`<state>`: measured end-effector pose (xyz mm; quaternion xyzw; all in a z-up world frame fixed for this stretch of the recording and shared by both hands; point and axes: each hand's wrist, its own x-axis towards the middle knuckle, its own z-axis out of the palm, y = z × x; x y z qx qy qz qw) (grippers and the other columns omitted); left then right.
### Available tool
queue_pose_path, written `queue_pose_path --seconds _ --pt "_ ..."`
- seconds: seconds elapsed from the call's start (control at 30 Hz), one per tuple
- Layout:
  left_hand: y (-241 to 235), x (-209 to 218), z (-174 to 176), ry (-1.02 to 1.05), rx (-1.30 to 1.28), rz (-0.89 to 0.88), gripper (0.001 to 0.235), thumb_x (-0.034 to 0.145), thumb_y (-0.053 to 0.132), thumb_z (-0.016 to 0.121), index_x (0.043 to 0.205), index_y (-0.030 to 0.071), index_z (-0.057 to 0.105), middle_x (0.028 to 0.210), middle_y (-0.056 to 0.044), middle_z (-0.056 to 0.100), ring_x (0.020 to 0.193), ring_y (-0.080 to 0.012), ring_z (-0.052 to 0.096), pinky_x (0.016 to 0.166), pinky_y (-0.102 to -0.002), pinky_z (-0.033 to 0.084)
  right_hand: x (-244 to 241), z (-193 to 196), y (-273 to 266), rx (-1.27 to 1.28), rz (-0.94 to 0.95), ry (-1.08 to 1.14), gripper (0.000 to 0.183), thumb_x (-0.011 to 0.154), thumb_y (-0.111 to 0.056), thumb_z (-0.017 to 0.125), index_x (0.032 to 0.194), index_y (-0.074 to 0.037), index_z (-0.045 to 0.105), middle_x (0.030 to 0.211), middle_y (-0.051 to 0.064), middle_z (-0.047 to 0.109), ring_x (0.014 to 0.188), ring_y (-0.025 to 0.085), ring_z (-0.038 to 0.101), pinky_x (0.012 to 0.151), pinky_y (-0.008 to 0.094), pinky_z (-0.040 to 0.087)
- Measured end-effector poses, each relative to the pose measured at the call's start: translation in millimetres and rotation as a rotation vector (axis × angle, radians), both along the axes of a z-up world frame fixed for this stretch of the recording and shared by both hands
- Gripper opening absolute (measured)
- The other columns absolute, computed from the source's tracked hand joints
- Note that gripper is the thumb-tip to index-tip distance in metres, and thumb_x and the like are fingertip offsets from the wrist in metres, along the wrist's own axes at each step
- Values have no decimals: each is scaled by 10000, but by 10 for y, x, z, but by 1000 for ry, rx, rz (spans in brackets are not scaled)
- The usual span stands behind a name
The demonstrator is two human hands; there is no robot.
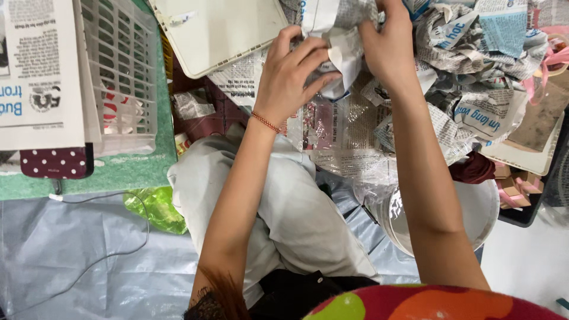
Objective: The person wraps a small ceramic bowl and a white mug with newspaper, then places them in a pile. The person then picks up a small cardboard box, ties a light blue ribbon around it, and adjusts the bow.
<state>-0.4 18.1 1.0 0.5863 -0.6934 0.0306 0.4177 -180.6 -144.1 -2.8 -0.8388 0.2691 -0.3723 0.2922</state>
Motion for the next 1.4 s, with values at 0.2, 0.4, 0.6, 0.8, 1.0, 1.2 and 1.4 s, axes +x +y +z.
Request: queue_pose_path --seconds 0.2,0.4,0.6,0.8,1.0,1.2,1.4 --pt "468 -192 31 241 -19 -25 231 951 308 788 919 81 751 997 4 712 1088 -290 554 951 -409 494 -122 176 852 399 -31 3 294 987 56 549 1275 -2 576 1193 115 687 1136 203 661 983 329 548" --pt "878 -312 -61 334 251 46 187 932 257 778 930 73 740 1031 -13 741 1019 -243 623 863 -366 539 -241 -159 1388 445 -82 36 327 958 68 545 1277 6 584 1177 159 703 1121 238 664 991 356 505" --pt "888 -403 -90 175 433 160 183 816 230 829 886 96 725 956 -27 663 905 -236 647 755 -395 541 -296 -506 1474 427 -128 117 352 935 43 570 1282 -13 594 1181 194 692 1111 297 676 956 368 498" --pt "870 -407 -129 150 478 167 257 762 76 835 936 54 646 1094 -88 512 949 -276 655 788 -419 551 -227 -652 1522 435 -170 128 358 918 29 605 1270 -29 612 1185 180 671 1107 317 671 938 369 501" --pt "803 -353 -289 323 491 280 731 662 -1 873 1226 30 409 1222 -189 427 1076 -432 634 879 -461 560 -135 -639 1601 360 -215 173 410 905 36 641 1308 -41 630 1290 178 583 1116 371 620 937 403 482" --pt "703 -252 -478 529 731 400 1237 582 82 938 1518 49 129 1400 -276 348 1126 -468 610 901 -456 556 -89 -585 1585 354 -189 194 433 898 46 625 1325 -24 607 1263 175 590 1195 357 609 1033 412 470" --pt "719 -258 -636 457 740 336 1296 646 189 944 1611 116 83 1486 -256 410 1258 -476 564 1035 -495 502 -38 -612 1718 289 -237 155 414 1017 -46 642 1413 -37 521 1353 183 547 1290 362 572 1096 447 455"
